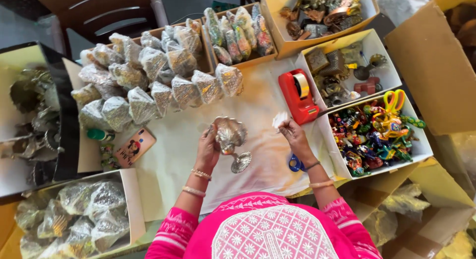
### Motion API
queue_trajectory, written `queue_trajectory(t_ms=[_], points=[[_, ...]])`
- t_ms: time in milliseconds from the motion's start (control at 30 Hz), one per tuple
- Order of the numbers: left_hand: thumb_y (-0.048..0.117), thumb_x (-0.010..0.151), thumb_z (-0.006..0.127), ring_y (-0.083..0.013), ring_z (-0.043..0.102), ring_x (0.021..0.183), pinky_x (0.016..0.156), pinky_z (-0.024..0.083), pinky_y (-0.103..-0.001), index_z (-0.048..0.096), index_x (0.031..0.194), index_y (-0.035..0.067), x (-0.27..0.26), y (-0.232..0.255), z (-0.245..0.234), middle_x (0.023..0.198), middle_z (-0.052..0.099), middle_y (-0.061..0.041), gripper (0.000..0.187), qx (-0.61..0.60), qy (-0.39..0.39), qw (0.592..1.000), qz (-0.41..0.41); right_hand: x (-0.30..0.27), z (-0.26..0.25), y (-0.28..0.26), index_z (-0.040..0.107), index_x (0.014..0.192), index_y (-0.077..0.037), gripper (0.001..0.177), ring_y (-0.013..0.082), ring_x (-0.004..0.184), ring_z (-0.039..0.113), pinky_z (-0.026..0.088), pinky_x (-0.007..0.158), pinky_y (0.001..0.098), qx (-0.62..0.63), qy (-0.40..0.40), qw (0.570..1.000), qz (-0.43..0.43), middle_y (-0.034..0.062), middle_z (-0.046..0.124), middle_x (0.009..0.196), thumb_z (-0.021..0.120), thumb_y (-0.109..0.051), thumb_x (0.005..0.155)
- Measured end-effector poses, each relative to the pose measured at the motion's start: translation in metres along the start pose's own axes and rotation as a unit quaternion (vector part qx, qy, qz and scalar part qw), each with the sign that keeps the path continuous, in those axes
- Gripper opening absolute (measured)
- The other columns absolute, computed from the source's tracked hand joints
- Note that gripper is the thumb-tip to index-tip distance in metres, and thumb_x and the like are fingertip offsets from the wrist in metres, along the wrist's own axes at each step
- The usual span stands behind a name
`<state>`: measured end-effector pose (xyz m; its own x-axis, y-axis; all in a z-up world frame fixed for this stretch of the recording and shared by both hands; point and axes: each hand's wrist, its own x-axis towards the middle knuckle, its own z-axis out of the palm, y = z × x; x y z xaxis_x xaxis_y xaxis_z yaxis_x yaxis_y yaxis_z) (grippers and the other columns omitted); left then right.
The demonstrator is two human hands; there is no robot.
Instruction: The person wraps a silver decorative item in bubble wrap, securing it with a rubber band. They then cut a sheet of bubble wrap with scissors and wrap another silver decorative item, placing it in a box.
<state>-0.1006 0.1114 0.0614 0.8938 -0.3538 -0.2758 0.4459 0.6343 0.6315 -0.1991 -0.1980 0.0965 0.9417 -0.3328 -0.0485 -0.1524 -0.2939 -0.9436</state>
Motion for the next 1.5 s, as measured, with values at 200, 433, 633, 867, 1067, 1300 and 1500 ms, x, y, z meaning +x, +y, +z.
queue_trajectory(t_ms=[200,433,633,867,1067,1300,1500], points=[[0.024,0.105,0.066,-0.0033,0.055,0.064,0.055,0.044,-0.021,0.067,0.098,0.01,0.01,-0.032,0.01,0.079,0.065,0.005,0.015,-0.012,-0.024,1.0,0.015,-0.008,0.041,-0.086,0.064,0.115,-0.009,0.018,0.0158,0.108,0.061,0.049,0.097,0.03,0.128,-0.114,0.955,-0.24,0.0013,0.062,0.113,0.07,-0.006,0.099],[0.022,0.1,0.064,-0.0079,0.068,0.08,0.071,0.055,-0.026,0.07,0.102,0.008,0.003,-0.022,0.034,0.092,0.073,0.001,0.015,-0.013,0.039,0.999,0.009,-0.006,0.065,-0.115,0.064,0.127,-0.002,0.05,0.036,0.136,0.049,0.039,0.113,0.051,-0.278,-0.12,0.844,-0.443,0.0119,0.058,0.14,0.072,-0.008,0.077],[0.024,0.101,0.066,-0.0122,0.07,0.083,0.074,0.057,-0.03,0.072,0.104,0.005,0.006,-0.02,0.008,0.095,0.075,-0.003,0.021,0.006,0.076,0.995,0.057,-0.038,0.053,-0.028,0.068,0.126,-0.006,0.034,0.0296,0.141,0.054,0.047,0.117,0.0383,-0.197,-0.126,0.877,-0.419,0.0105,0.064,0.136,0.064,0.002,0.094],[0.022,0.101,0.067,-0.0121,0.07,0.084,0.075,0.057,-0.031,0.072,0.105,0.006,0.01,-0.01,0.0,0.096,0.075,-0.002,0.018,-0.003,0.084,0.994,0.073,0.008,0.069,-0.013,0.071,0.12,-0.003,0.034,0.0336,0.109,0.062,0.05,0.096,0.0436,-0.184,-0.003,0.952,-0.244,0.019,0.067,0.114,0.068,-0.008,0.087],[0.02,0.1,0.067,-0.0123,0.07,0.084,0.075,0.058,-0.031,0.071,0.106,0.005,0.012,-0.015,0.006,0.096,0.075,-0.003,0.017,-0.008,0.058,0.996,0.063,0.013,0.095,0.027,0.074,0.101,-0.008,0.027,0.0342,0.101,0.061,0.046,0.091,0.049,-0.279,-0.139,0.893,-0.324,0.0161,0.067,0.106,0.075,-0.025,0.079],[0.027,0.099,0.065,-0.0119,0.07,0.083,0.076,0.059,-0.032,0.071,0.103,0.006,0.0,0.005,0.009,0.095,0.074,-0.002,0.022,-0.022,0.086,0.995,0.055,0.015,0.065,0.041,0.07,0.094,-0.009,0.021,0.0299,0.102,0.061,0.048,0.093,0.0426,-0.215,-0.115,0.947,-0.209,0.01,0.067,0.1,0.071,-0.03,0.089],[0.03,0.107,0.064,-0.0154,0.071,0.088,0.08,0.059,-0.035,0.066,0.11,0.005,-0.001,-0.008,-0.003,0.099,0.074,-0.005,0.025,-0.059,0.016,0.997,0.041,0.025,0.083,-0.019,0.071,0.115,-0.015,0.051,0.0469,0.122,0.039,0.032,0.101,0.0614,-0.324,0.013,0.9,-0.29,0.023,0.049,0.132,0.079,-0.042,0.072]])
